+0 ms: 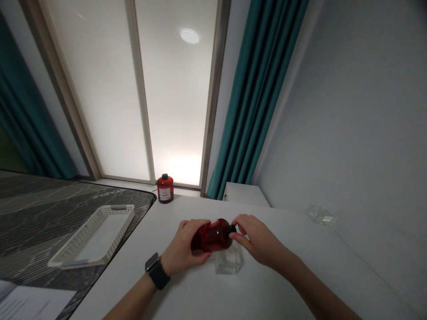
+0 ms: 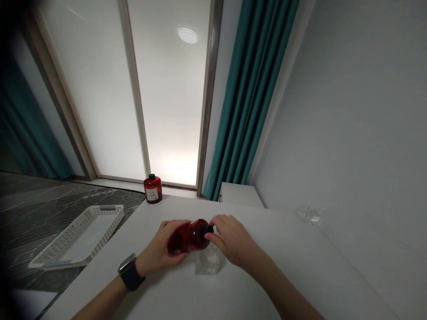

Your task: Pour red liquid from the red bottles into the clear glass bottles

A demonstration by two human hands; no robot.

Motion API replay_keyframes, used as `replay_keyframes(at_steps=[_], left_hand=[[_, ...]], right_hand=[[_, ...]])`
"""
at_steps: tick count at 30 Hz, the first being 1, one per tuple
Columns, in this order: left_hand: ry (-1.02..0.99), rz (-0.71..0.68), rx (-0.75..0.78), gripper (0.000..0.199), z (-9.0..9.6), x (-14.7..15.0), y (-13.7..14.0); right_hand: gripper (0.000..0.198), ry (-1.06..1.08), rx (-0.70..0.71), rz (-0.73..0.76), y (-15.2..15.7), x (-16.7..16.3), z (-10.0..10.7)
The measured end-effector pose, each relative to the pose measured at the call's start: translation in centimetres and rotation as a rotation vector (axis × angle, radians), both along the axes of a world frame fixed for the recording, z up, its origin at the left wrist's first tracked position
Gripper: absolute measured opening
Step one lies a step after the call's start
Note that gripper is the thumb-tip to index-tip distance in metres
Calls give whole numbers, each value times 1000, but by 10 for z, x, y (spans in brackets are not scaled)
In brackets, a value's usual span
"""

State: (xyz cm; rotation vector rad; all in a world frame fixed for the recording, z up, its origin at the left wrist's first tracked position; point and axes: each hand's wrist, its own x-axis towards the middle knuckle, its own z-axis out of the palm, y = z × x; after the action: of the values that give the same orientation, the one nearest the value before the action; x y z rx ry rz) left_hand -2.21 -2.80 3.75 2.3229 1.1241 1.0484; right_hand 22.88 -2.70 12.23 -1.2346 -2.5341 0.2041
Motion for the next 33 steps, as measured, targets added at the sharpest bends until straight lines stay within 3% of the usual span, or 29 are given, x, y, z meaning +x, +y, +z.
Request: replay_keyframes(at_steps=[4, 7, 10, 13, 18, 22, 25, 26, 30, 33], left_hand=[[-207, -125, -229, 72, -3, -9, 7], [-375, -300, -375, 73, -2, -13, 11], [-422, -373, -423, 73, -2, -15, 15], [-424, -317, -371, 77, -8, -17, 20], [-359, -35, -204, 91, -23, -21, 27], [-352, 111, -190, 79, -26, -15, 25], [-467, 77, -256, 67, -22, -12, 25], [-523, 41, -290, 64, -21, -11, 25], [-688, -75, -382, 63, -18, -10, 27], [-645, -90, -381, 63, -19, -10, 26]], right_hand=[[15, 192, -125, 124, 3, -3, 15], [16, 182, -177, 173, 6, -7, 24], [16, 144, -166, 203, 11, -12, 28], [15, 134, -125, 177, 19, -18, 27], [11, 200, -53, 7, 38, -34, 20], [16, 302, -29, -110, 51, -46, 14], [17, 455, -64, -121, 59, -48, 8], [23, 527, -95, -101, 61, -48, 4], [85, 725, -368, 35, 66, -51, -18], [95, 825, -574, 169, 66, -61, -37]])
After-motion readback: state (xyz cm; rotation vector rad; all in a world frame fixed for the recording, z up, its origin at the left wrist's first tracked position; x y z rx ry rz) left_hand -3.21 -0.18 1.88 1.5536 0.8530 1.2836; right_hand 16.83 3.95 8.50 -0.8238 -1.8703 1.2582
